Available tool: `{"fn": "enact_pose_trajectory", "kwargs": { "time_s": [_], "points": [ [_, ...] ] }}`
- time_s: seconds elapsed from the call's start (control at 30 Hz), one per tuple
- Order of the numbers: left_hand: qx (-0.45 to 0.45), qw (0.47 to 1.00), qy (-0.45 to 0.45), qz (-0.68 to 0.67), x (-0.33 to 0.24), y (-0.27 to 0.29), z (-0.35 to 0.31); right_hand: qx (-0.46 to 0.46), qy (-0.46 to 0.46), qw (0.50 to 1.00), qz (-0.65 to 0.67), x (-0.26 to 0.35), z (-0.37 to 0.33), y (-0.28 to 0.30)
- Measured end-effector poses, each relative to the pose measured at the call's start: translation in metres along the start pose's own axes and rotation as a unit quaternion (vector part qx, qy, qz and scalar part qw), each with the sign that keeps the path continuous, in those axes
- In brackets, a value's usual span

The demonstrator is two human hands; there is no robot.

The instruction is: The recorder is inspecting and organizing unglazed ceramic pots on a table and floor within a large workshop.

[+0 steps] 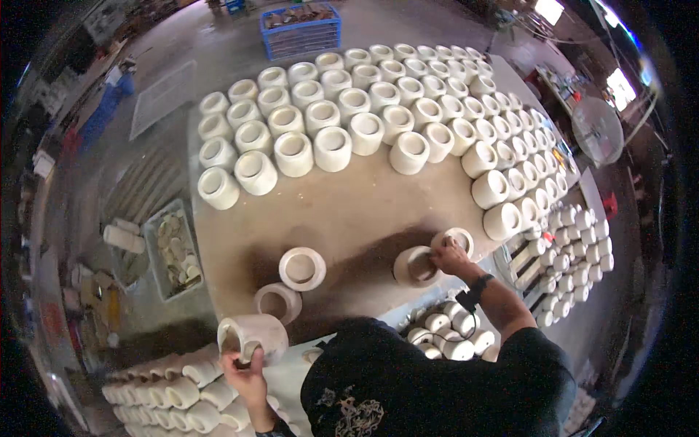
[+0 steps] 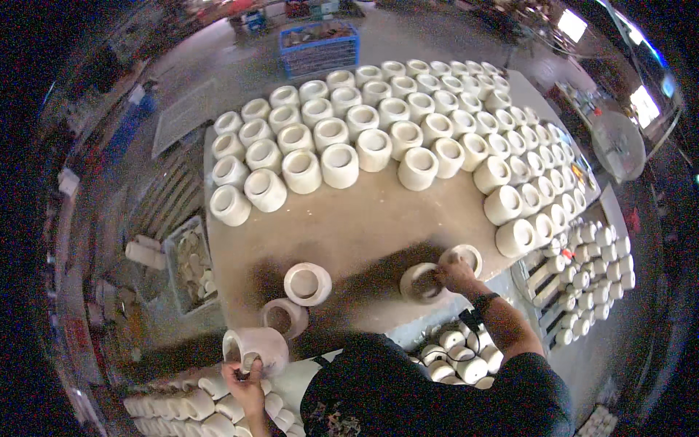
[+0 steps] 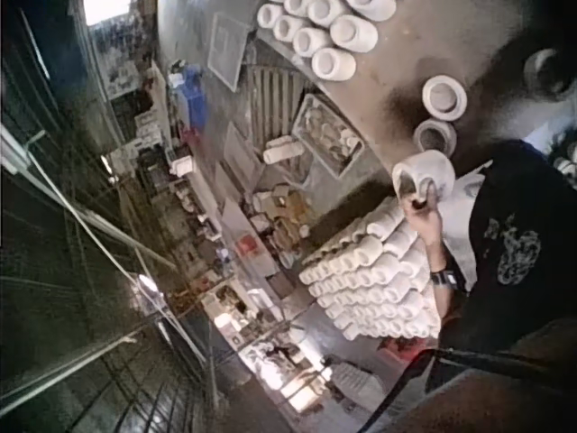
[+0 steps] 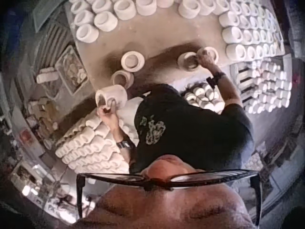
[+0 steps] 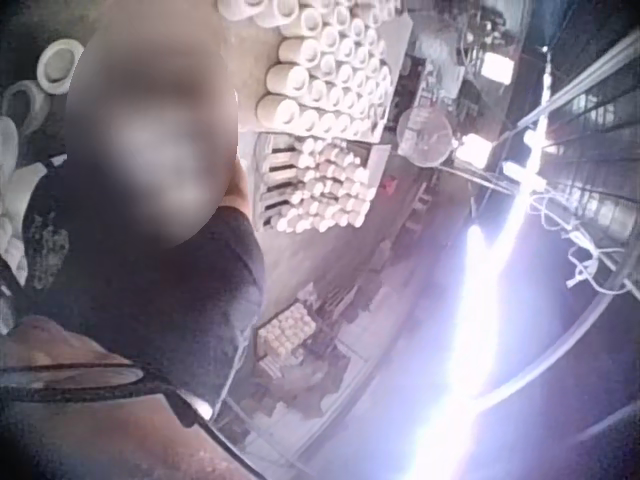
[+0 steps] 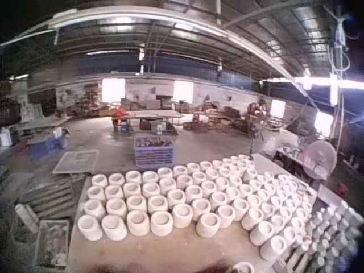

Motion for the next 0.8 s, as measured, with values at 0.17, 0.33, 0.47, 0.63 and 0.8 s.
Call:
{"fn": "enact_pose_trajectory", "kwargs": {
  "time_s": [0.17, 0.33, 0.47, 0.63, 0.8],
  "points": [
    [-0.066, 0.987, 0.045, -0.142, 0.033, 0.017, -0.025, -0.033, 0.046, 0.998, -0.035, -0.025, 0.023, -0.038],
    [-0.108, 0.983, 0.099, -0.109, 0.061, 0.036, -0.053, 0.002, 0.071, 0.997, -0.035, -0.002, 0.012, -0.017],
    [-0.140, 0.971, 0.134, -0.143, 0.061, 0.042, -0.073, -0.061, 0.175, 0.983, 0.010, 0.045, 0.004, 0.002],
    [-0.197, 0.954, 0.146, -0.175, 0.079, 0.046, -0.105, -0.036, 0.309, 0.950, 0.002, 0.147, -0.023, 0.081],
    [-0.252, 0.935, 0.206, -0.142, 0.094, 0.061, -0.152, 0.095, 0.335, 0.937, 0.000, 0.268, -0.047, 0.155]
  ]
}}
Point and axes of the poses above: each hand's wrist, its own z-axis towards the middle knuckle, its own y-axis out of the back of the hand, x = y × z, the point moved 5 cm from there along z, towards the middle knuckle, and after that the axes turned 9 degrees about x, right-handed, at the moved point
